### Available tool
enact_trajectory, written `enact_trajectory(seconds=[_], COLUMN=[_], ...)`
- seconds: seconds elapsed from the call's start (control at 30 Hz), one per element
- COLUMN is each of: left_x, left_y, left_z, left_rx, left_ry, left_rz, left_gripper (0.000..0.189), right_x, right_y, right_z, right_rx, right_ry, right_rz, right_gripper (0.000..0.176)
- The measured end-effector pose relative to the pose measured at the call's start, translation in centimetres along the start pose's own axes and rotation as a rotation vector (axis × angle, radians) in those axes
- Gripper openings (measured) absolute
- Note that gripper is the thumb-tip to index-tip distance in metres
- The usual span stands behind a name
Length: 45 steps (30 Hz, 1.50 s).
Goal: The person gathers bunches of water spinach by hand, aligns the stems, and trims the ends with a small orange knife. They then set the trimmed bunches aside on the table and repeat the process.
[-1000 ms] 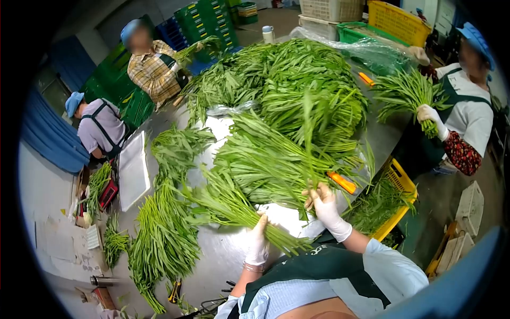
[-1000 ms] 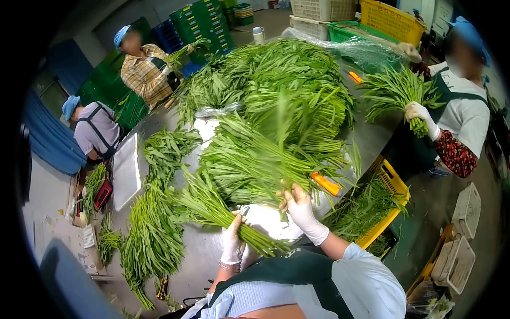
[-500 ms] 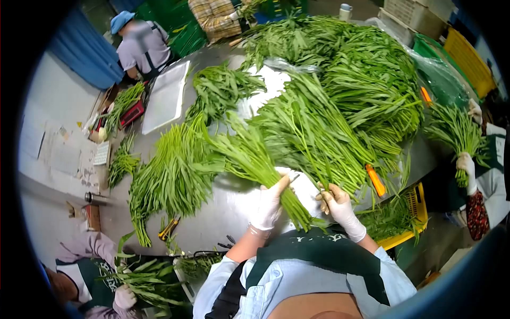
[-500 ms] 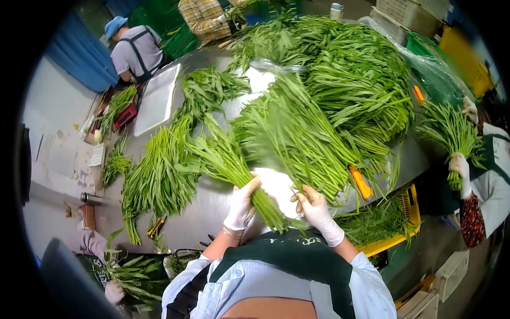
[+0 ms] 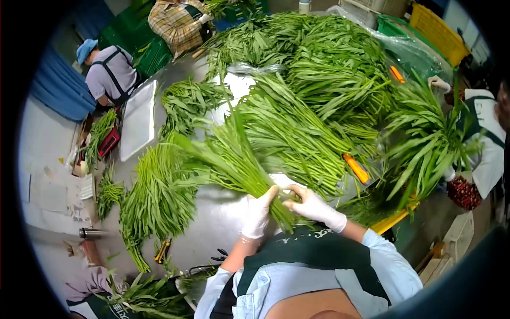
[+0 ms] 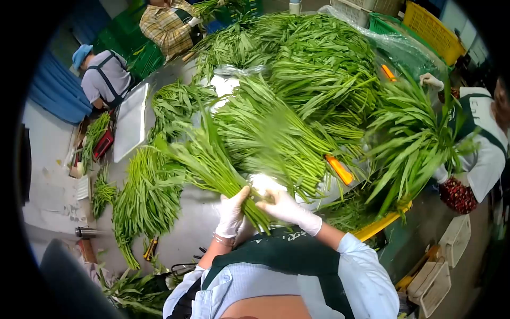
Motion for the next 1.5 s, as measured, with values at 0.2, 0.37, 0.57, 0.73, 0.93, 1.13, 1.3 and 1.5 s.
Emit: enact_trajectory(seconds=[0.2,0.37,0.57,0.73,0.93,1.13,1.3,1.5], left_x=[0.3,-0.3,2.3,1.6,-5.4,-5.3,-4.8,-1.7], left_y=[0.0,-1.2,-3.0,-2.7,-4.5,-4.6,-4.4,-3.1], left_z=[1.0,-0.1,-3.5,-2.9,-4.4,-4.3,-4.8,-1.9], left_rx=[0.013,0.048,0.121,0.051,-0.006,0.034,-0.058,-0.082], left_ry=[0.138,0.241,0.402,0.511,0.807,0.825,0.722,0.576], left_rz=[-0.003,0.031,0.034,-0.158,-0.451,-0.479,-0.394,-0.189], left_gripper=[0.014,0.011,0.013,0.016,0.016,0.012,0.009,0.003], right_x=[0.2,0.8,3.8,2.0,3.5,6.6,4.3,0.7], right_y=[-0.3,1.6,6.9,8.1,0.9,-2.4,-0.8,1.4], right_z=[-0.1,-2.4,-11.5,-12.5,-10.2,-11.1,-14.0,-12.7], right_rx=[0.186,0.104,-0.543,0.034,0.724,0.634,0.738,0.678], right_ry=[-0.237,-0.273,0.276,0.638,0.619,0.722,0.230,-0.335], right_rz=[0.025,0.035,0.152,0.166,-0.210,0.038,-0.004,-0.036], right_gripper=[0.023,0.018,0.022,0.025,0.023,0.020,0.016,0.018])
Point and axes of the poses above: each hand's wrist, its own y-axis away from the middle knuckle, its own z-axis out of the palm, x = y × z, the point moved 1 cm from there along -y, towards the middle knuckle, and after that the axes turned 2 degrees about x, right-handed, at the moved point
